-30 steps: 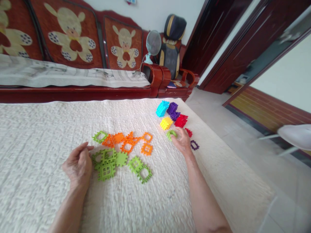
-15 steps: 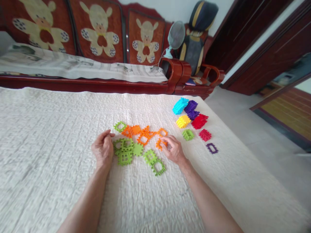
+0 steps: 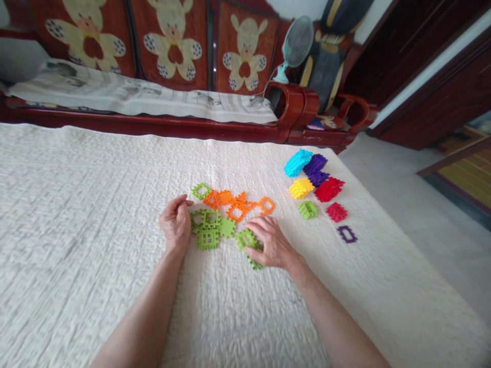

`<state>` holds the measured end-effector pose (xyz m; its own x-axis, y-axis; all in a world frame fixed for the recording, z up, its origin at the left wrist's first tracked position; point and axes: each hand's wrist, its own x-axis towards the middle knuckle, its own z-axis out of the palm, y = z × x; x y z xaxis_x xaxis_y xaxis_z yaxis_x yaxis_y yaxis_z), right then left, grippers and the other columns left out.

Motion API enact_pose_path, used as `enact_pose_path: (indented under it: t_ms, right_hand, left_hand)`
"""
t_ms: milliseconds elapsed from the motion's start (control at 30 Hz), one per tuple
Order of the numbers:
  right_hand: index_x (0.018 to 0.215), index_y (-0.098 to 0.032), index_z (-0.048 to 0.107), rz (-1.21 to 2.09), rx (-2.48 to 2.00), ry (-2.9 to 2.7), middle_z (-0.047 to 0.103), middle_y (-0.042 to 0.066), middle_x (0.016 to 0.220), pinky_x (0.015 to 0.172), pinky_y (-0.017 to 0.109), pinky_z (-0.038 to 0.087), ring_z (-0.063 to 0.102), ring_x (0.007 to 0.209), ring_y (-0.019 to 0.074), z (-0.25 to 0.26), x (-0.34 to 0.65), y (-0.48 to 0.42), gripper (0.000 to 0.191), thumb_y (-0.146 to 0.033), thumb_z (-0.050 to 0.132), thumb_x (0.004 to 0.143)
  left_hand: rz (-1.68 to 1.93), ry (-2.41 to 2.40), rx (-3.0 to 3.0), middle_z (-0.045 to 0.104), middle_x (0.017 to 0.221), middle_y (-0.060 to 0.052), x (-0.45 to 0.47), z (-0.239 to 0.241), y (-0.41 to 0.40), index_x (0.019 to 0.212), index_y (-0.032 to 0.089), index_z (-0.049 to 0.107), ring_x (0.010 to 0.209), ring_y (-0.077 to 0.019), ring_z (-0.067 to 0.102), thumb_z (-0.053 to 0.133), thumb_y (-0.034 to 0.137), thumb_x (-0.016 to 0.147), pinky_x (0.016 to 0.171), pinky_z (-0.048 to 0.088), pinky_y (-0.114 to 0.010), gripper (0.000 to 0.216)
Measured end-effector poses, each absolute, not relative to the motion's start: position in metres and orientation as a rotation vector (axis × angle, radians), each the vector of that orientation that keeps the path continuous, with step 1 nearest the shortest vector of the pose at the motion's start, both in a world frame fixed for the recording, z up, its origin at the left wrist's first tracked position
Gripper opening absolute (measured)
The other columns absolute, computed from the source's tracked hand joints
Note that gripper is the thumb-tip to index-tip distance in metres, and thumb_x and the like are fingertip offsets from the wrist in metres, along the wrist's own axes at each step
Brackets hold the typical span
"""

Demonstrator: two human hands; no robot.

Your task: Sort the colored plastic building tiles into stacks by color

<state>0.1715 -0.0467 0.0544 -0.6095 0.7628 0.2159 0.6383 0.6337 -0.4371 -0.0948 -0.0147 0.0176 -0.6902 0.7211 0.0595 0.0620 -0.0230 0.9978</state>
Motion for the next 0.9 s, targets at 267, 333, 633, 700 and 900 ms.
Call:
enact_pose_path:
  t_ms: [267, 333, 633, 700, 900]
  right_hand:
    - [0.125, -0.020, 0.063, 0.455, -1.158, -2.365, 0.064, 0.011, 0.123, 0.104, 0.048, 0.042, 0.056, 0.118, 0.0289, 0.054, 0.180, -0.043, 0.049, -0.047, 0.064, 0.085]
    - [0.120, -0.021, 0.065, 0.481, -1.190, -2.177, 0.066, 0.010, 0.117, 0.101, 0.044, 0.046, 0.059, 0.114, 0.0259, 0.052, 0.189, -0.042, 0.036, -0.041, 0.055, 0.091]
    - [0.132, -0.021, 0.056, 0.494, -1.236, -2.223, 0.055, 0.014, 0.136, 0.111, 0.051, 0.042, 0.050, 0.130, 0.0317, 0.031, 0.195, -0.108, 0.059, -0.036, 0.073, 0.077]
    - [0.128, -0.021, 0.058, 0.452, -1.220, -2.232, 0.056, 0.014, 0.133, 0.109, 0.052, 0.043, 0.051, 0.128, 0.0317, 0.026, 0.191, -0.118, 0.054, -0.033, 0.072, 0.077]
    - [0.119, -0.019, 0.062, 0.379, -1.151, -2.156, 0.063, 0.013, 0.121, 0.105, 0.048, 0.045, 0.057, 0.119, 0.0293, 0.019, 0.187, -0.117, 0.043, -0.024, 0.068, 0.077]
  left_hand:
    - [1.739, 1.771, 0.832, 0.071, 0.080, -0.004, -0.097, 0.016, -0.015, 0.099, 0.016, 0.072, 0.059, -0.0107, 0.054, 0.053, 0.034, 0.076, 0.059, 0.043, -0.025, 0.035]
    - [1.729, 1.777, 0.831, 0.071, 0.081, -0.003, -0.097, 0.015, -0.014, 0.100, 0.016, 0.072, 0.057, -0.0096, 0.052, 0.052, 0.034, 0.076, 0.058, 0.042, -0.024, 0.036]
    - [1.798, 1.709, 0.847, 0.070, 0.078, -0.001, -0.104, 0.002, -0.004, 0.097, 0.016, 0.071, 0.056, -0.0090, 0.053, 0.052, 0.033, 0.074, 0.059, 0.044, -0.024, 0.034]
    - [1.840, 1.706, 0.909, 0.070, 0.077, -0.002, -0.103, 0.004, -0.007, 0.095, 0.017, 0.070, 0.059, -0.0104, 0.057, 0.051, 0.033, 0.075, 0.063, 0.047, -0.025, 0.032]
    - [1.666, 1.679, 1.712, 0.074, 0.091, -0.005, -0.080, 0.015, -0.060, 0.097, 0.020, 0.071, 0.087, -0.0180, 0.068, 0.050, 0.027, 0.087, 0.085, 0.054, -0.035, 0.025]
